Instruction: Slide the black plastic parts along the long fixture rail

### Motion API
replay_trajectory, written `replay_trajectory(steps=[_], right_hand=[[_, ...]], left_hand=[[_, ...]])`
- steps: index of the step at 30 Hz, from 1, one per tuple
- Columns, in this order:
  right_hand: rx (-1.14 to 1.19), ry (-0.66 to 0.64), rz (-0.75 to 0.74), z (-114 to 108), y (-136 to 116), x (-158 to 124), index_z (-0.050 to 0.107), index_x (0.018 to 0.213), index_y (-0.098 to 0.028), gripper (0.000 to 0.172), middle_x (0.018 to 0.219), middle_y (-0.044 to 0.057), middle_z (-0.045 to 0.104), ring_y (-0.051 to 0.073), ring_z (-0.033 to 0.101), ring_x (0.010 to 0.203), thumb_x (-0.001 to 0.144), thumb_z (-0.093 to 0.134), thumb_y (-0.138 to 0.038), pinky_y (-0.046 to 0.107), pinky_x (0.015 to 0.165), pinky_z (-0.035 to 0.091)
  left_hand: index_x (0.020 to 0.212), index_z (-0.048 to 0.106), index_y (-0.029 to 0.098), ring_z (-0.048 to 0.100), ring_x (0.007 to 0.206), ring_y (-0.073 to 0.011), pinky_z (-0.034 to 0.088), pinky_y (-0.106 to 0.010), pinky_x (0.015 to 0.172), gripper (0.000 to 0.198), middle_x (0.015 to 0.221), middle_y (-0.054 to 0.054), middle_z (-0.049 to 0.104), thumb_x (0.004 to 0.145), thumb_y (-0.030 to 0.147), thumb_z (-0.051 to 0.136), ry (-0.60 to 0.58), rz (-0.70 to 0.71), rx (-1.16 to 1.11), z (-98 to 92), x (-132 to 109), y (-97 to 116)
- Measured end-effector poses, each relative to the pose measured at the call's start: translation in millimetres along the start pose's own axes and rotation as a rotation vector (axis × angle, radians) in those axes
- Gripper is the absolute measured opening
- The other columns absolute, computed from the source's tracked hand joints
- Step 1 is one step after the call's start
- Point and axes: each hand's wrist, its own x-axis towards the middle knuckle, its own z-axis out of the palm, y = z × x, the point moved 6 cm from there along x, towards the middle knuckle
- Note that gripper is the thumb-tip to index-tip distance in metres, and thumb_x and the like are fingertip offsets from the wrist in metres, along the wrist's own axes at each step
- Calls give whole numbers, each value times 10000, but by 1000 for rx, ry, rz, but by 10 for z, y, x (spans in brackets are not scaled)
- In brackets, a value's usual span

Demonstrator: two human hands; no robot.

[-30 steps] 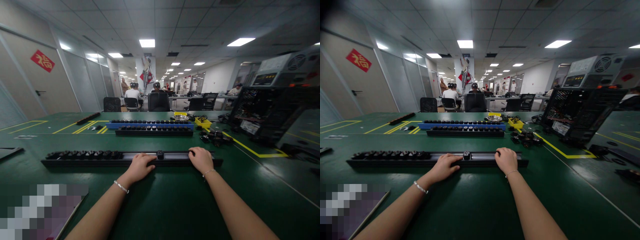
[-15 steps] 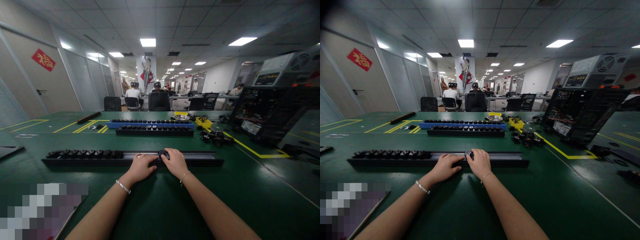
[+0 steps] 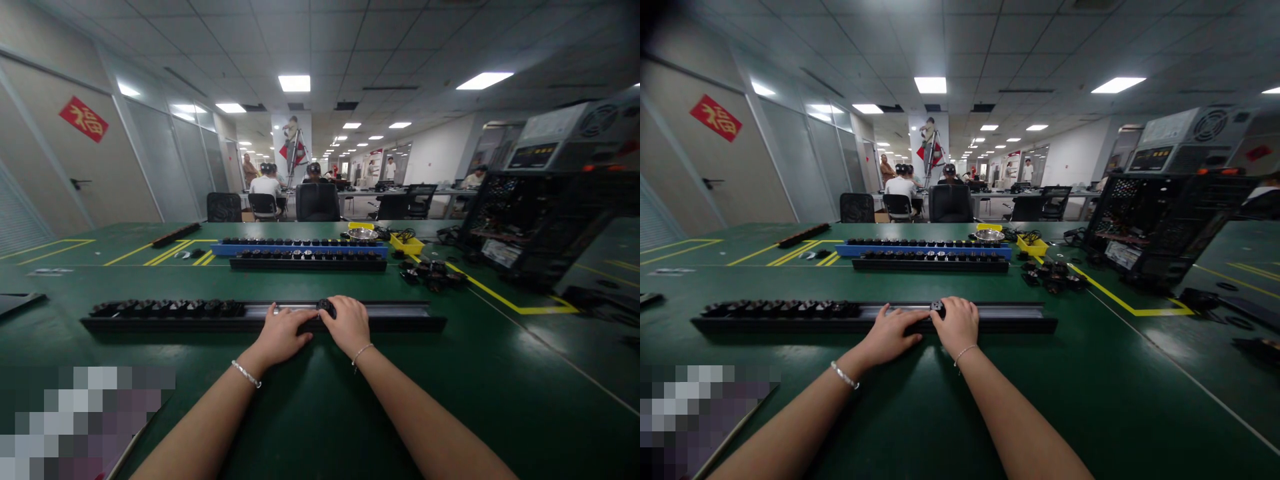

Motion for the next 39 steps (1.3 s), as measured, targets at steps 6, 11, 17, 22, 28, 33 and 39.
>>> replay_trajectory(steps=[6, 11, 17, 22, 28, 33, 39], right_hand=[[-20, 11, 10, 9, 2, -11, 620, 1000, -201, 299, 1093, 58, 618, 194, 489, 1060, 808, 477, -381, 342, 943, 267], [-13, 6, 19, 4, 19, -15, 611, 1002, -173, 305, 1089, 77, 612, 198, 489, 1060, 817, 450, -354, 333, 948, 269], [-31, 18, 37, -9, 47, -23, 599, 1010, -164, 303, 1070, 92, 605, 203, 491, 1038, 816, 445, -338, 328, 934, 286], [-55, 50, 57, -61, 88, -32, 602, 979, -155, 296, 1036, 91, 609, 211, 500, 1006, 826, 417, -327, 319, 904, 307], [-77, 57, 74, -77, 135, -36, 600, 968, -146, 282, 1029, 99, 604, 219, 497, 997, 818, 421, -304, 322, 893, 316], [-89, 60, 78, -82, 157, -36, 600, 967, -149, 282, 1032, 107, 602, 221, 493, 1000, 819, 415, -301, 330, 892, 319], [-109, 60, 86, -94, 192, -36, 600, 971, -141, 282, 1038, 117, 595, 228, 487, 1003, 810, 422, -289, 334, 892, 323]], left_hand=[[1261, 422, 402, 471, 1146, -244, 75, -628, 1036, 492, 1260, 28, 556, 784, 380, 542, 4, 5, 3, 9, 1, 8], [1266, 414, 427, 371, 1235, -265, 141, -604, 1035, 536, 1349, 36, 463, 758, 371, 575, 39, 14, 53, -19, -17, 33], [1283, 390, 444, 260, 1309, -288, 168, -568, 1042, 596, 1444, 25, 316, 736, 349, 605, 43, 4, 112, -15, -34, 27], [1297, 369, 435, 275, 1303, -288, 185, -568, 1034, 612, 1428, 10, 349, 736, 365, 602, 55, 21, 127, -7, -42, 32], [1331, 326, 403, 263, 1311, -280, 193, -546, 1037, 655, 1443, 10, 327, 733, 354, 590, 53, 16, 138, 5, -48, 31], [1340, 312, 382, 265, 1311, -279, 199, -537, 1035, 661, 1441, 7, 331, 734, 356, 572, 66, 12, 133, 16, -49, 27], [1343, 308, 366, 264, 1315, -272, 221, -506, 1034, 657, 1435, 4, 341, 737, 338, 562, 70, -2, 130, 15, -45, 26]])
